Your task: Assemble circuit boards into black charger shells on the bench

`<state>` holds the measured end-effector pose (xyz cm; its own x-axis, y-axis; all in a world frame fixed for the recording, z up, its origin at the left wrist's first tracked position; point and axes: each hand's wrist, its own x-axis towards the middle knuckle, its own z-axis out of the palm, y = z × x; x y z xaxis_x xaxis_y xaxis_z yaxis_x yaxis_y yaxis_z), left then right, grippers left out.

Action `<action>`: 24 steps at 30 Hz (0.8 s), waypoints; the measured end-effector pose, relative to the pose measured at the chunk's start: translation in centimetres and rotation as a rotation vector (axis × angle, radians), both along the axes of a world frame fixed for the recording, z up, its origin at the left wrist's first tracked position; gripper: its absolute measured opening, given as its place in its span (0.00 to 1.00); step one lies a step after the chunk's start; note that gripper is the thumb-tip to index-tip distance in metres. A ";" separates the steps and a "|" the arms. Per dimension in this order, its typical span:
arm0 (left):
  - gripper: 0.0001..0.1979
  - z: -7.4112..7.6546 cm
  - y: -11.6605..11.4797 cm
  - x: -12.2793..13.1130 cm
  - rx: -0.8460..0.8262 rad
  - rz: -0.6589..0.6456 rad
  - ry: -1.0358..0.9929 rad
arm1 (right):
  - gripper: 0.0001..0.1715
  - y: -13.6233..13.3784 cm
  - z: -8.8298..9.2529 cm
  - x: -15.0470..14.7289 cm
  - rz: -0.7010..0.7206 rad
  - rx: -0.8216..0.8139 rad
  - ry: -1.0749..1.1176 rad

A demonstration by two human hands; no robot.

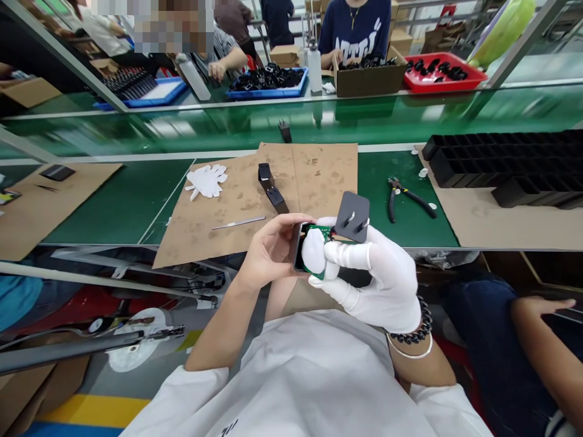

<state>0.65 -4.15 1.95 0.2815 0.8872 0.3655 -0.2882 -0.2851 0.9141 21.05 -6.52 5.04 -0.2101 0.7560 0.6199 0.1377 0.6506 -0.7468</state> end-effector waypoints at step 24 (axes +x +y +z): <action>0.29 -0.8 0.3 -0.6 0.114 -0.033 0.025 | 0.05 0.0 0.4 -0.6 -0.024 0.173 -0.267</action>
